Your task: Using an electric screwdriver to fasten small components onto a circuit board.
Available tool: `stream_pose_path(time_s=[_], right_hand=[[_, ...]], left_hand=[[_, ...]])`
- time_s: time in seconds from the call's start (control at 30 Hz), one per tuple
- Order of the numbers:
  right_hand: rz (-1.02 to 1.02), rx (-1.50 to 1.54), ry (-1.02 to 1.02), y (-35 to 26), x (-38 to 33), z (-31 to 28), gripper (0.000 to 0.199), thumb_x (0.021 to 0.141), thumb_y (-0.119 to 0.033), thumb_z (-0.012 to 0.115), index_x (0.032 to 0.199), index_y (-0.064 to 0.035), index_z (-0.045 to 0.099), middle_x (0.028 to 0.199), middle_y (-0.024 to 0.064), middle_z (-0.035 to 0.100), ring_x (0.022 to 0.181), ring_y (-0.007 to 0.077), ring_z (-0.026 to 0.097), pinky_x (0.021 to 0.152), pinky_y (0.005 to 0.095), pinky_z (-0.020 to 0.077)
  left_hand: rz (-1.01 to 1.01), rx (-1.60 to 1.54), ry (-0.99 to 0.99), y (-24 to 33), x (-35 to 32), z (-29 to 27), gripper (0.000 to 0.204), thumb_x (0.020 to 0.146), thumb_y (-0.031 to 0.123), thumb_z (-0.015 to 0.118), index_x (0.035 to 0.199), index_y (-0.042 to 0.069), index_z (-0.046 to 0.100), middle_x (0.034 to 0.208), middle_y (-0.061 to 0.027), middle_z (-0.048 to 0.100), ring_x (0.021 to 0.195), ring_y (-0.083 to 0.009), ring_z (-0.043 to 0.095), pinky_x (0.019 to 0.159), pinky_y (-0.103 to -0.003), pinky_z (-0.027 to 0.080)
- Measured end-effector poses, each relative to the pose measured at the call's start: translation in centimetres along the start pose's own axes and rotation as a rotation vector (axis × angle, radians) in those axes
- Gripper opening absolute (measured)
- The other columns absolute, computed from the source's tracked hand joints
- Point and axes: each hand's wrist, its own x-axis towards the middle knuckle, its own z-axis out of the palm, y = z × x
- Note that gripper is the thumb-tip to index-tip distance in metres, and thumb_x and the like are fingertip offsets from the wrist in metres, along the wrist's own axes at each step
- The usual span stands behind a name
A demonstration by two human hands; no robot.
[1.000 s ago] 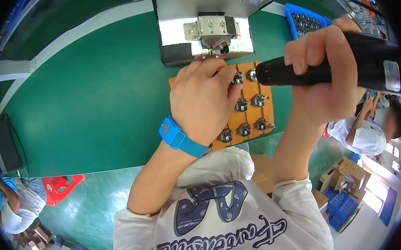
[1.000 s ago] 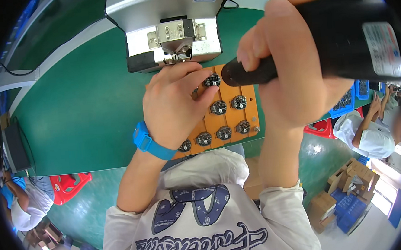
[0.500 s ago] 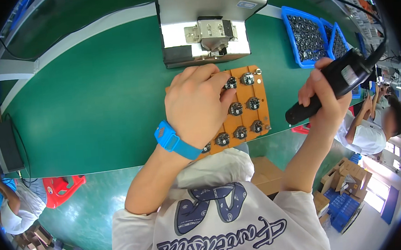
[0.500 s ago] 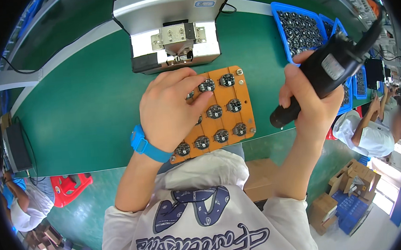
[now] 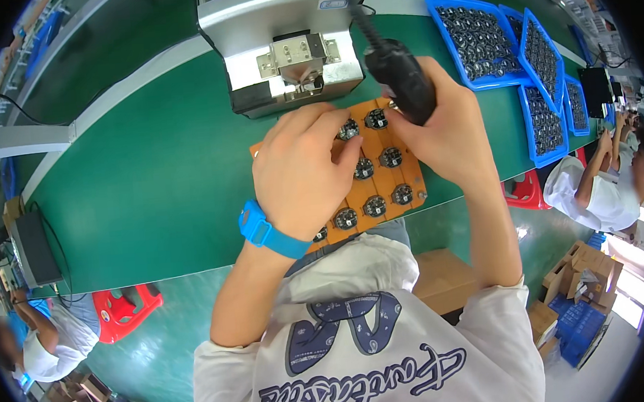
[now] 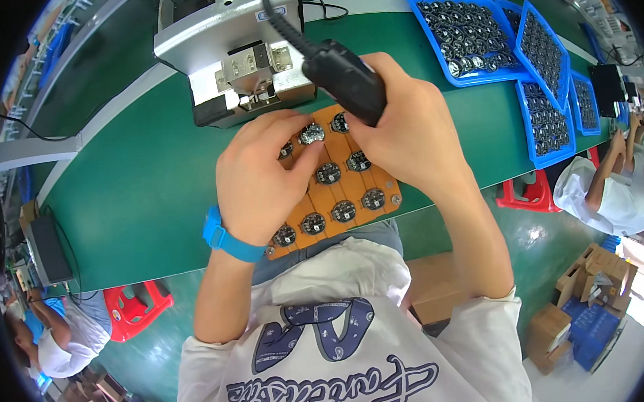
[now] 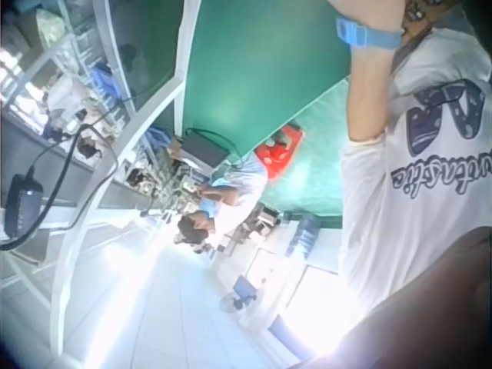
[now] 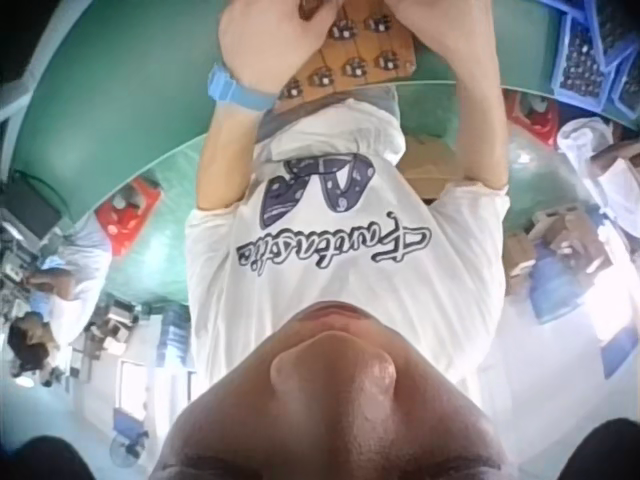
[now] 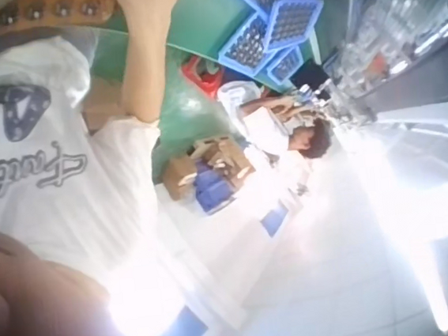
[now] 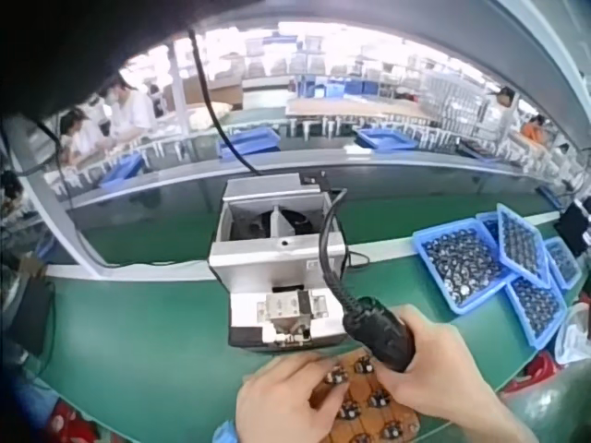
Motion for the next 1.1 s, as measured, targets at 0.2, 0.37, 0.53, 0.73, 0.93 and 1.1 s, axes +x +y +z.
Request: stream_pose_path(time_s=[0.2,0.37,0.53,0.73,0.93,1.1], right_hand=[[-0.019,-0.152,-0.109,0.1,1.2,0.2,0.037,0.082,-0.005,0.077,0.117,-0.0048,0.064,0.088,0.0172,0.071,0.081,0.0304,0.071,0.076,0.0352,0.0543],[-0.048,-0.108,-0.083,0.2,1.2,0.0,0.032,0.084,-0.006,0.077,0.113,-0.0035,0.065,0.083,0.0141,0.068,0.071,0.0276,0.061,0.074,0.0338,0.0533],[-0.075,-0.080,-0.057,0.4,1.2,0.1,0.031,0.083,-0.006,0.078,0.112,-0.0031,0.065,0.083,0.0145,0.068,0.070,0.0274,0.060,0.073,0.0341,0.0531],[-0.100,-0.119,-0.055,0.5,0.9,0.5,0.034,0.082,-0.004,0.078,0.113,-0.0039,0.065,0.085,0.0172,0.069,0.074,0.0342,0.067,0.072,0.0365,0.0539],[-0.175,-0.190,-0.011,0.4,0.2,0.9,0.040,0.077,0.000,0.076,0.115,-0.0055,0.064,0.090,0.0188,0.071,0.080,0.0397,0.070,0.070,0.0392,0.0553],[-0.224,-0.269,-0.005,0.6,-0.2,1.3,0.044,0.075,0.002,0.077,0.116,-0.0078,0.064,0.091,0.0169,0.072,0.082,0.0397,0.071,0.070,0.0411,0.0566]], left_hand=[[-0.071,-0.075,0.016,0.0,-0.6,-0.4,0.022,0.081,0.013,0.080,0.101,0.006,0.076,0.109,-0.0076,0.073,0.099,-0.0303,0.069,0.083,-0.041,0.057],[-0.040,-0.093,0.029,-0.1,-0.6,-0.6,0.021,0.081,0.012,0.080,0.101,0.006,0.076,0.109,-0.0079,0.073,0.100,-0.0299,0.068,0.082,-0.041,0.057],[-0.014,-0.093,0.029,-0.4,-0.5,-0.5,0.020,0.082,0.012,0.079,0.100,0.005,0.076,0.108,-0.0090,0.073,0.100,-0.0304,0.068,0.082,-0.040,0.057],[-0.061,-0.125,0.018,0.0,-0.3,-0.2,0.019,0.082,0.011,0.078,0.100,0.004,0.076,0.108,-0.0095,0.073,0.101,-0.0311,0.068,0.085,-0.041,0.056],[-0.028,-0.103,0.029,-0.1,-0.3,-0.2,0.019,0.082,0.010,0.078,0.099,0.003,0.076,0.106,-0.0098,0.072,0.101,-0.0318,0.067,0.086,-0.042,0.056],[-0.039,-0.118,0.021,0.0,-0.3,-0.3,0.018,0.082,0.010,0.077,0.099,0.003,0.076,0.104,-0.0101,0.072,0.101,-0.0323,0.067,0.086,-0.042,0.055]])
